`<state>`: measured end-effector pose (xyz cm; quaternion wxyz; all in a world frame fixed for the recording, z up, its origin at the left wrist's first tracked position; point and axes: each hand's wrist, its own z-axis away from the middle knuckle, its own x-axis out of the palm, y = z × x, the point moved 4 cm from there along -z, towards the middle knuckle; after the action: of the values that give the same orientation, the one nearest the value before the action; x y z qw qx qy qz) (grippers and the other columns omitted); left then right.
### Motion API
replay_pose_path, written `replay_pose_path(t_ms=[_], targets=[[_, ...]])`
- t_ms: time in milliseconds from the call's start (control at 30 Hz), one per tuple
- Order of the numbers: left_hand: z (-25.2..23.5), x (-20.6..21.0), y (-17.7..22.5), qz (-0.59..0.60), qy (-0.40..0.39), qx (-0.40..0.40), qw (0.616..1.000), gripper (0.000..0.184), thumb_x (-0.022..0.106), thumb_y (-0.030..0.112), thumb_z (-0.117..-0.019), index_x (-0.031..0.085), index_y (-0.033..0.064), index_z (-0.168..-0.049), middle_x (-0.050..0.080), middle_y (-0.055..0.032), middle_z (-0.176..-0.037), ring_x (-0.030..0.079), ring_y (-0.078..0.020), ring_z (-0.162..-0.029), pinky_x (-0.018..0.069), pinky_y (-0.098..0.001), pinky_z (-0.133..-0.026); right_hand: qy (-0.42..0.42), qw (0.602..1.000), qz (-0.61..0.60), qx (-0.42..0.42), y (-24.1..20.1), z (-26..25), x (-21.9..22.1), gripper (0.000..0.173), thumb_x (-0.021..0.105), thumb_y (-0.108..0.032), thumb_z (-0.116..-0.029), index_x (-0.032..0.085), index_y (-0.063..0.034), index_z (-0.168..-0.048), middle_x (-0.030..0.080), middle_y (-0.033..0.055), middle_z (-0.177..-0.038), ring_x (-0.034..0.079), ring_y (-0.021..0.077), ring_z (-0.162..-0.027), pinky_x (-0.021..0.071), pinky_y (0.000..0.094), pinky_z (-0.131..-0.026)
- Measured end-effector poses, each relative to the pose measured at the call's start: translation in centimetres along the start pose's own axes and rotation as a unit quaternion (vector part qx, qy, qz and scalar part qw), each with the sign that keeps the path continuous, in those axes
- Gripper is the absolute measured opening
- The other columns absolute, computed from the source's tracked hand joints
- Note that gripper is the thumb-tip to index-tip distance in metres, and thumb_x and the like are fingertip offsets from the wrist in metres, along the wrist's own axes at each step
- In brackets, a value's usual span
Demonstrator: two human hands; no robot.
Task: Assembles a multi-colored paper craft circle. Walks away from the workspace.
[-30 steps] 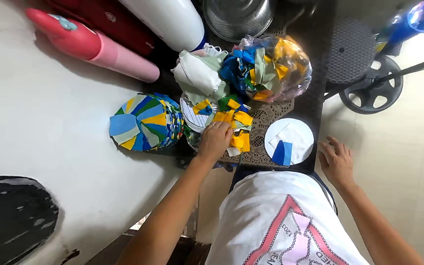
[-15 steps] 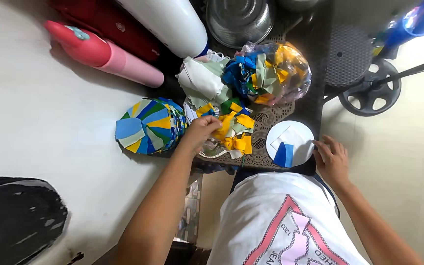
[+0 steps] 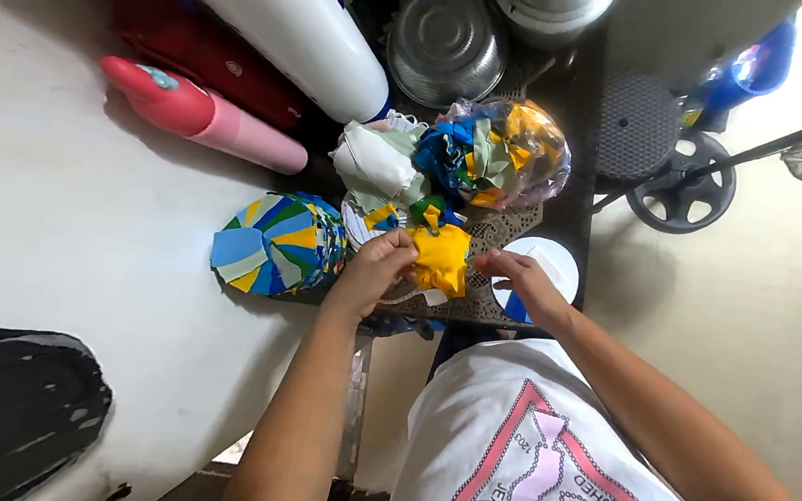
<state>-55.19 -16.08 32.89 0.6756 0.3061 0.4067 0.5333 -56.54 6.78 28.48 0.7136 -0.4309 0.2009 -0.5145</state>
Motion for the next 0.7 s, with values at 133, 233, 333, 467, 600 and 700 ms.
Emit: replay_pose_path(t_ms=[133, 233, 333, 467, 600, 700], targets=[[-0.6, -0.7, -0.5, -0.182, 0.103, -0.024, 0.978, 0.011, 0.056, 0.008, -0.1038, 0.063, -0.0006, -0.102, 0.07, -0.014, -0.123, 0.068, -0.0237, -0.104, 0.053, -0.0477, -0.089, -0.051, 0.965, 0.254, -0.048, 0.4, -1.0, 1.2, 0.034, 0.048, -0.02, -0.1095, 0.068, 0.0013, -0.125, 0.07, 0.0171, -0.121, 0.066, 0.0241, -0.114, 0.0499, 0.0432, -0.102], [0.4, -0.5, -0.4, -0.015, 0.11, -0.047, 0.993, 0.009, 0.05, 0.007, -0.1068, 0.057, 0.0032, -0.102, 0.07, -0.0083, -0.115, 0.065, -0.0117, -0.091, 0.0531, -0.0313, -0.079, -0.077, 0.962, 0.257, -0.058, 0.1, -1.0, 2.0, 0.03, 0.053, -0.015, -0.1061, 0.066, 0.0024, -0.128, 0.068, 0.0189, -0.127, 0.066, 0.0237, -0.115, 0.0505, 0.0391, -0.101], [2.2, 0.7, 0.4, 0.134, 0.082, -0.036, 0.987, 0.017, 0.039, 0.007, -0.1091, 0.056, 0.0055, -0.105, 0.072, -0.0066, -0.115, 0.07, -0.0103, -0.092, 0.0571, -0.027, -0.08, -0.11, 0.991, 0.067, -0.041, -0.2, -0.9, 2.4, 0.049, 0.06, -0.012, -0.1013, 0.048, 0.0045, -0.146, 0.056, 0.021, -0.144, 0.059, 0.0239, -0.127, 0.0493, 0.0379, -0.107], [4.6, 3.1, 0.7, 0.259, 0.032, 0.005, 0.965, 0.024, 0.033, 0.01, -0.1069, 0.057, 0.0102, -0.102, 0.072, -0.0066, -0.116, 0.072, -0.013, -0.095, 0.0599, -0.0285, -0.082, -0.254, 0.954, -0.159, 0.025, 0.0, 0.0, 2.7, 0.06, 0.05, -0.03, -0.1034, 0.034, -0.0108, -0.158, 0.053, 0.0122, -0.148, 0.054, 0.0227, -0.135, 0.0463, 0.0419, -0.111], [6.1, 6.2, -0.8, 0.349, 0.045, 0.034, 0.935, 0.024, 0.036, 0.009, -0.1041, 0.059, 0.0126, -0.101, 0.073, -0.0068, -0.117, 0.072, -0.0141, -0.098, 0.0598, -0.0291, -0.085, -0.256, 0.94, -0.222, 0.043, 0.3, 1.6, 2.0, 0.025, 0.042, -0.014, -0.106, 0.058, -0.0041, -0.122, 0.07, 0.0067, -0.11, 0.068, 0.0156, -0.104, 0.0564, 0.0345, -0.096], [7.1, 8.6, -2.9, 0.421, 0.086, 0.012, 0.903, 0.023, 0.033, 0.008, -0.1036, 0.057, 0.0105, -0.105, 0.072, -0.0067, -0.112, 0.072, -0.015, -0.096, 0.0598, -0.0312, -0.085, -0.173, 0.976, -0.136, 0.012, 0.1, 2.2, 0.5, 0.015, 0.051, -0.001, -0.1035, 0.063, -0.0014, -0.096, 0.07, 0.0042, -0.09, 0.068, 0.0121, -0.085, 0.0581, 0.0308, -0.082]])
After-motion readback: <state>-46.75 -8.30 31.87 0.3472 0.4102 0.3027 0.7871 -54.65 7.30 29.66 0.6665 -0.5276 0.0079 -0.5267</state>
